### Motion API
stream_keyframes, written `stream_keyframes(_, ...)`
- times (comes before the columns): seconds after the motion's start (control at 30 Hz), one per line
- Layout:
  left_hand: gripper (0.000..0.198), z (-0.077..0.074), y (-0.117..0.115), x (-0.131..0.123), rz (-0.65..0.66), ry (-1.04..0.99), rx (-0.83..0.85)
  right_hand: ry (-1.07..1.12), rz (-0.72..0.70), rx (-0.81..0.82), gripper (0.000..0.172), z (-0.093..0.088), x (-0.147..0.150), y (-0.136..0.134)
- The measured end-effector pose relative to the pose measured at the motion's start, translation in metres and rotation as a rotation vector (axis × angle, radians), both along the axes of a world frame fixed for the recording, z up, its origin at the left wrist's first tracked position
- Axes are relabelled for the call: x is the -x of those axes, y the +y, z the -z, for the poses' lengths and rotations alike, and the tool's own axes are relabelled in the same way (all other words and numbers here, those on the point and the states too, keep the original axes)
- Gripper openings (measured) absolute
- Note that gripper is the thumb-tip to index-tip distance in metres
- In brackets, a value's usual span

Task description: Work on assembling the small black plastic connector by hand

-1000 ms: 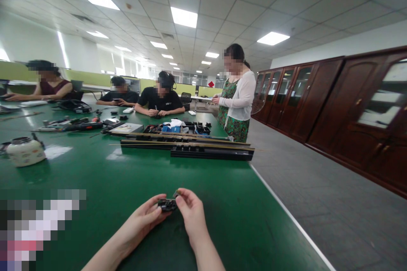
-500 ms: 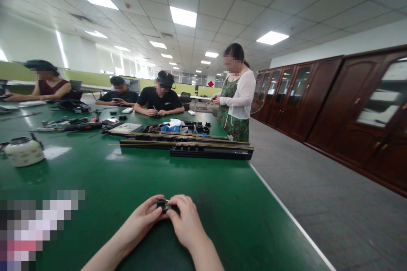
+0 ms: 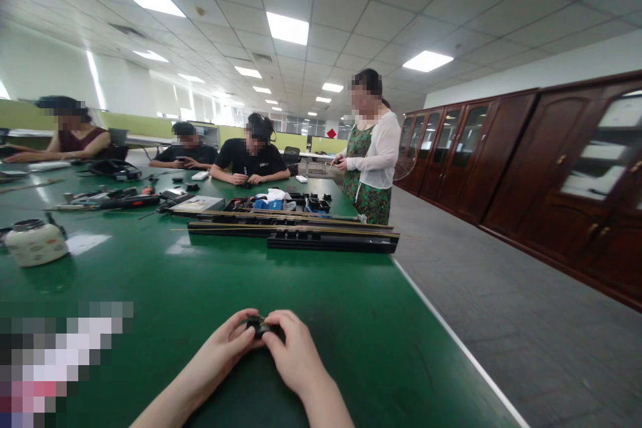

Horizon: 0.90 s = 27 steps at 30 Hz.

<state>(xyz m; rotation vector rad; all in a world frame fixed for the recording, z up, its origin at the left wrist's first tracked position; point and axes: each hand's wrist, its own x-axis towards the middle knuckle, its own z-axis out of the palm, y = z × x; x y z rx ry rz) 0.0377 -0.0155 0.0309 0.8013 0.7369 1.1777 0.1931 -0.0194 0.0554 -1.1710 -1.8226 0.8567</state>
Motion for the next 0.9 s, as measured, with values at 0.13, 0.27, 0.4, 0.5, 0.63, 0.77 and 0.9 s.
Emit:
stream_keyframes(0.13,0.039,-0.0002,0.0002,0.0012,-0.003,-0.018,0.022,0.050,0.009,0.025,0.033,0.0010,0.0002,-0.0006)
stream_keyframes(0.27,0.036,0.0018,0.0010,0.0028,-0.012,-0.029,0.033,0.052,-0.020,0.003,0.027,0.0017,0.0009,0.0003)
stream_keyframes(0.4,0.034,0.0030,0.0016,0.0026,-0.030,-0.059,0.055,0.053,-0.016,0.021,0.025,0.0028,0.0012,0.0022)
stream_keyframes(0.5,0.030,0.0026,0.0016,0.0025,-0.010,-0.065,0.061,0.061,-0.027,0.021,0.022,0.0034,0.0013,0.0027)
stream_keyframes(0.63,0.033,0.0023,0.0013,0.0033,-0.002,-0.063,0.075,0.055,-0.050,-0.023,0.022,0.0041,0.0014,0.0022)
stream_keyframes(0.77,0.037,-0.0002,0.0001,0.0028,-0.021,-0.062,0.114,0.035,-0.045,-0.033,0.023,0.0038,0.0011,0.0013)
stream_keyframes(0.9,0.030,-0.0058,-0.0010,0.0005,-0.050,-0.048,0.130,0.017,-0.054,-0.033,0.024,0.0012,0.0017,-0.0005)
